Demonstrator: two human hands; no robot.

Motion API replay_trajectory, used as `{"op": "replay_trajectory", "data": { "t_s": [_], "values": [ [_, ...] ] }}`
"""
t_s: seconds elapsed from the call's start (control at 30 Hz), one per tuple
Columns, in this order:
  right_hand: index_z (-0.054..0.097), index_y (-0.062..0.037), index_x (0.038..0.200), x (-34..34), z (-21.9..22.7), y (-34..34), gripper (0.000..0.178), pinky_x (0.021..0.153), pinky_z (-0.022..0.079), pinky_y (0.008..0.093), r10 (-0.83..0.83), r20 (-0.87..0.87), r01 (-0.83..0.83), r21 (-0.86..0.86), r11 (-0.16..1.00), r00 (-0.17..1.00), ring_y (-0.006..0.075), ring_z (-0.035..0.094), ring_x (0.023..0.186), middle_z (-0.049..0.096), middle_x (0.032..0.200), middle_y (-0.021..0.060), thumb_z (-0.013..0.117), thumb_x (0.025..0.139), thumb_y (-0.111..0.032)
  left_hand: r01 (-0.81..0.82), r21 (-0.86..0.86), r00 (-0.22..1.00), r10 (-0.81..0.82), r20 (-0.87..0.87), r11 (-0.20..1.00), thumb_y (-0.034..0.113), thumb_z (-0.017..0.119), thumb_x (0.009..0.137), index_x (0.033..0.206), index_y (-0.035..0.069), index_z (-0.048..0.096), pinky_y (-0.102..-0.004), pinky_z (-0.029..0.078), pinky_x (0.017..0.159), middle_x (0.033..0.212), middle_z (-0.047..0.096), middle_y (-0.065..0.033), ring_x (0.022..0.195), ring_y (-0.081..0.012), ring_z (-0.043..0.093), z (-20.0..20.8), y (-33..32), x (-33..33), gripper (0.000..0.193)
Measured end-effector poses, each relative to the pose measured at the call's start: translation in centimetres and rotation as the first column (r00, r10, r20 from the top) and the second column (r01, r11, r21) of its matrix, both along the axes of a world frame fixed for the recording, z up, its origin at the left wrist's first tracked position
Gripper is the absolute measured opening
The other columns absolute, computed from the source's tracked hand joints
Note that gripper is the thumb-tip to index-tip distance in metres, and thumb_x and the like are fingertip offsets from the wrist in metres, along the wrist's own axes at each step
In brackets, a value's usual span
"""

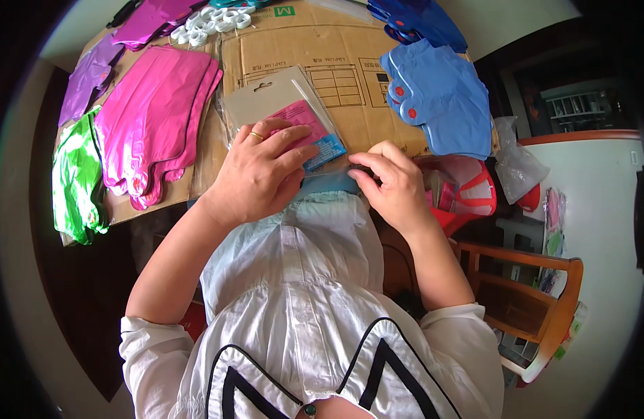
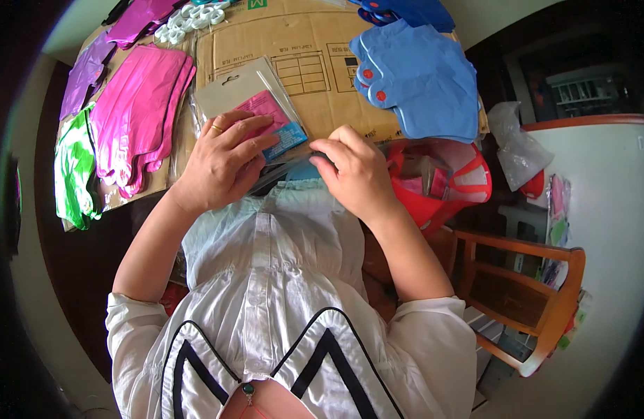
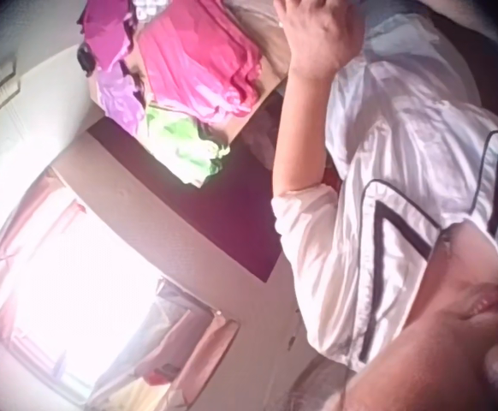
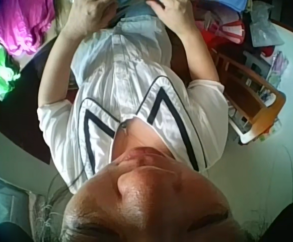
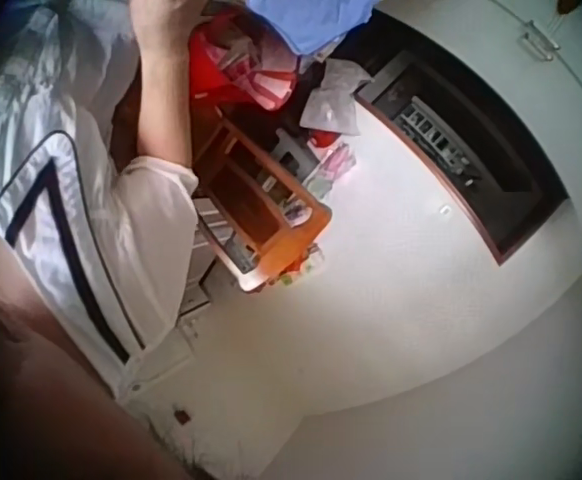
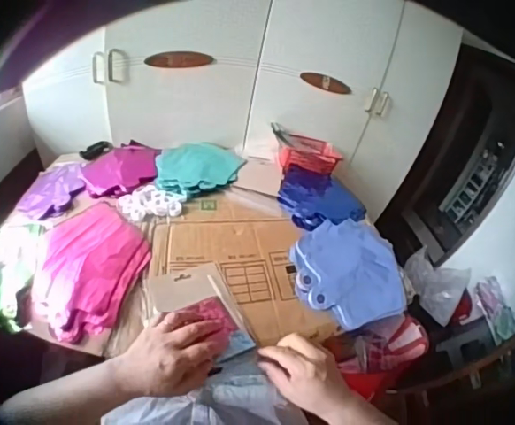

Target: The recorder is folding colorful star and heart-shaped foil balloons and placing them into clear plastic retail packaging with cardboard inserts.

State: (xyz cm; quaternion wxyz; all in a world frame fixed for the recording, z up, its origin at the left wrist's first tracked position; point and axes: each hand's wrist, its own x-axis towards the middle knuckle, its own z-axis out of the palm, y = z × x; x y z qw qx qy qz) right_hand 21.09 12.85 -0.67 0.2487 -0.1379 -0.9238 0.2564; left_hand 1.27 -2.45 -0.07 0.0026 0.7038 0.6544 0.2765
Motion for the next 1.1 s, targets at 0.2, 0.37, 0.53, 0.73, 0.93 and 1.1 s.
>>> {"op": "replay_trajectory", "data": {
  "t_s": [0.2, 0.37, 0.53, 0.73, 0.93, 1.1],
  "values": [
    [0.065, -0.0038, 0.091, -0.6, 0.4, 1.3, 0.017, 0.068, 0.048, 0.0377, 0.122, 0.017, -0.123, 0.186, 0.975, 0.992, 0.0255, 0.060, 0.074, 0.058, 0.085, 0.0061, 0.073, 0.075, -0.003, 0.011, -0.016, 0.999, -0.010, 0.034, 1.000, 0.011, 0.067, 0.078, 0.117, 0.010, 0.065, -0.0462, 0.041, 0.099, 0.128, 0.058, -0.0105, 0.118, -0.0334, 0.051, -0.2, -0.1, -0.3, 0.039],
    [0.063, -0.0015, 0.091, -0.6, -0.2, 2.0, 0.019, 0.069, 0.046, 0.0367, 0.237, 0.005, -0.217, 0.428, 0.878, 0.971, 0.0240, 0.059, 0.074, 0.058, 0.088, 0.0067, 0.072, 0.075, -0.002, 0.022, -0.010, 0.998, -0.022, 0.057, 1.000, 0.011, 0.067, 0.078, 0.116, 0.009, 0.065, -0.0459, 0.041, 0.099, 0.127, 0.059, -0.0114, 0.117, -0.0337, 0.052, -0.3, -0.1, -0.4, 0.038],
    [0.062, -0.0023, 0.089, -0.6, -0.5, 2.1, 0.022, 0.069, 0.047, 0.0369, 0.251, 0.009, -0.230, 0.433, 0.871, 0.968, 0.0252, 0.060, 0.075, 0.059, 0.089, 0.0080, 0.074, 0.072, 0.000, 0.044, -0.002, 0.996, -0.043, 0.081, 0.999, 0.010, 0.067, 0.078, 0.115, 0.007, 0.066, -0.0455, 0.041, 0.099, 0.126, 0.059, -0.0126, 0.116, -0.0339, 0.052, -0.2, 0.0, -0.6, 0.037],
    [0.057, -0.0032, 0.086, -0.7, 0.3, 1.9, 0.020, 0.069, 0.047, 0.0382, 0.258, 0.078, -0.270, 0.281, 0.921, 0.963, 0.0272, 0.058, 0.075, 0.057, 0.086, 0.0092, 0.072, 0.074, 0.002, 0.039, 0.004, 0.994, -0.039, 0.100, 0.999, 0.011, 0.068, 0.077, 0.114, 0.008, 0.067, -0.0444, 0.040, 0.098, 0.124, 0.060, -0.0109, 0.115, -0.0322, 0.053, -0.4, 0.0, -0.7, 0.037],
    [0.056, -0.0034, 0.087, -0.5, 0.5, 1.6, 0.018, 0.070, 0.044, 0.0387, 0.222, 0.027, -0.222, 0.230, 0.948, 0.975, 0.0269, 0.056, 0.075, 0.053, 0.082, 0.0080, 0.070, 0.077, -0.004, 0.023, 0.032, 0.995, -0.026, 0.094, 0.999, 0.013, 0.070, 0.076, 0.112, 0.011, 0.069, -0.0436, 0.041, 0.095, 0.122, 0.061, -0.0068, 0.113, -0.0287, 0.053, -0.6, 0.1, -0.6, 0.036],
    [0.057, -0.0024, 0.090, -1.3, 0.7, 1.7, 0.017, 0.070, 0.044, 0.0389, 0.236, 0.030, -0.235, 0.282, 0.930, 0.971, 0.0265, 0.056, 0.075, 0.053, 0.083, 0.0085, 0.069, 0.077, -0.004, 0.028, 0.038, 0.995, -0.031, 0.094, 0.999, 0.013, 0.070, 0.076, 0.112, 0.011, 0.069, -0.0436, 0.041, 0.095, 0.122, 0.061, -0.0067, 0.113, -0.0286, 0.053, -0.6, 0.1, -0.6, 0.036]
  ]
}}
